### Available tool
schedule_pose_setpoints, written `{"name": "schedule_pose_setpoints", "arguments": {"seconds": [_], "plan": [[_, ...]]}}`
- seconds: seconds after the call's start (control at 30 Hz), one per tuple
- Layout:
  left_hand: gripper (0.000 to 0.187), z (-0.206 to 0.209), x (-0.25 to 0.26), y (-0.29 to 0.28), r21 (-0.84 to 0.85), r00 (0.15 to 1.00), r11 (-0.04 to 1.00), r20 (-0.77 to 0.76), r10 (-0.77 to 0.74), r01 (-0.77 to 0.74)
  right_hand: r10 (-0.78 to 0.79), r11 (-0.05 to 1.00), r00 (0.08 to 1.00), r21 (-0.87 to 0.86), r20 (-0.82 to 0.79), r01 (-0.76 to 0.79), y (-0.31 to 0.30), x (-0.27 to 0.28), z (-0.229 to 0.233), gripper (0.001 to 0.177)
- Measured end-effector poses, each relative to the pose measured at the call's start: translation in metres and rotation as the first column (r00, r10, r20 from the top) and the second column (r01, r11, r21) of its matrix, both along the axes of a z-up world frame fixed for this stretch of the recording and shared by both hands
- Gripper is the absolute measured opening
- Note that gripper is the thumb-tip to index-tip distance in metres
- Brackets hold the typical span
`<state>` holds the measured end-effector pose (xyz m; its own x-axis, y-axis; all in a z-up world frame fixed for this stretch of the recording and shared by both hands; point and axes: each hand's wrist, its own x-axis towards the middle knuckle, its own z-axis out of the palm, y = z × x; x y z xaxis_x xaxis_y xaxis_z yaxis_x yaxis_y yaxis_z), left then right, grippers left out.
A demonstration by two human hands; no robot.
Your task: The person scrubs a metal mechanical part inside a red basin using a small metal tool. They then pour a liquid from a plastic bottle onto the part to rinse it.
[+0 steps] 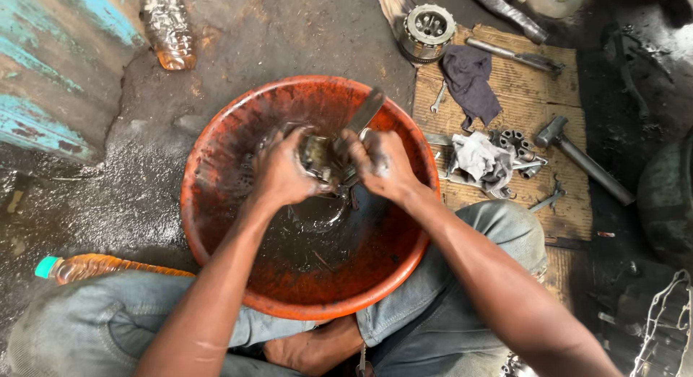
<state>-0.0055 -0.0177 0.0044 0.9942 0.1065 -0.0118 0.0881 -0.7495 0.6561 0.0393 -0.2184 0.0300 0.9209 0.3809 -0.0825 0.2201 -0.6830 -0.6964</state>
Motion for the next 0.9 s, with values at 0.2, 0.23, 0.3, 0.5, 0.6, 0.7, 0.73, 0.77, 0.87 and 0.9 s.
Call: {"name": "schedule_pose_setpoints", "arguments": {"seconds": [0.2,0.23,0.3,0.5,0.6,0.7,0.73,0.77,0.87,0.9], "plan": [[0.101,-0.002,-0.003,-0.009,0.008,0.997,1.0,0.08,-0.006,0.006,0.114,0.947,0.99,0.291,0.083,-0.134,-0.015,0.007,-0.016,0.022],[0.101,-0.003,-0.004,-0.009,0.008,0.997,1.0,0.078,-0.006,0.005,0.198,0.941,0.956,0.23,0.218,-0.247,-0.017,0.004,-0.019,0.017],[0.102,-0.003,-0.003,-0.009,0.009,0.997,1.0,0.078,-0.016,0.015,0.359,0.899,0.813,0.066,0.458,-0.434,-0.021,-0.002,-0.023,0.01],[0.101,-0.001,-0.006,-0.014,0.06,0.999,0.998,0.043,-0.008,0.005,0.084,0.915,0.979,0.376,0.184,-0.149,-0.018,0.004,-0.027,0.025],[0.105,0.004,-0.007,-0.019,0.081,0.995,0.994,0.072,-0.073,0.067,0.476,0.873,0.856,-0.224,0.204,-0.432,-0.024,0.007,-0.017,0.036],[0.107,-0.001,-0.008,-0.019,0.005,0.998,1.0,-0.068,0.015,-0.015,-0.021,0.961,0.999,0.276,0.03,0.012,-0.019,0.002,-0.015,0.039],[0.105,-0.003,-0.016,-0.018,0.027,0.999,1.0,-0.049,0.016,-0.014,0.138,0.956,0.985,0.247,0.101,-0.159,-0.017,-0.01,-0.018,0.033],[0.103,-0.002,-0.012,-0.018,0.049,1.0,0.999,-0.007,0.002,-0.002,0.283,0.927,0.941,0.2,0.187,-0.318,-0.017,-0.013,-0.016,0.027],[0.109,0.001,-0.001,-0.016,0.081,0.998,0.996,0.047,-0.039,0.035,0.409,0.877,0.862,0.131,0.299,-0.462,-0.016,-0.008,-0.014,0.016],[0.113,0.0,-0.006,-0.016,0.085,0.998,0.996,0.039,-0.041,0.038,0.413,0.874,0.858,0.133,0.304,-0.468,-0.016,-0.008,-0.018,0.014]]}}
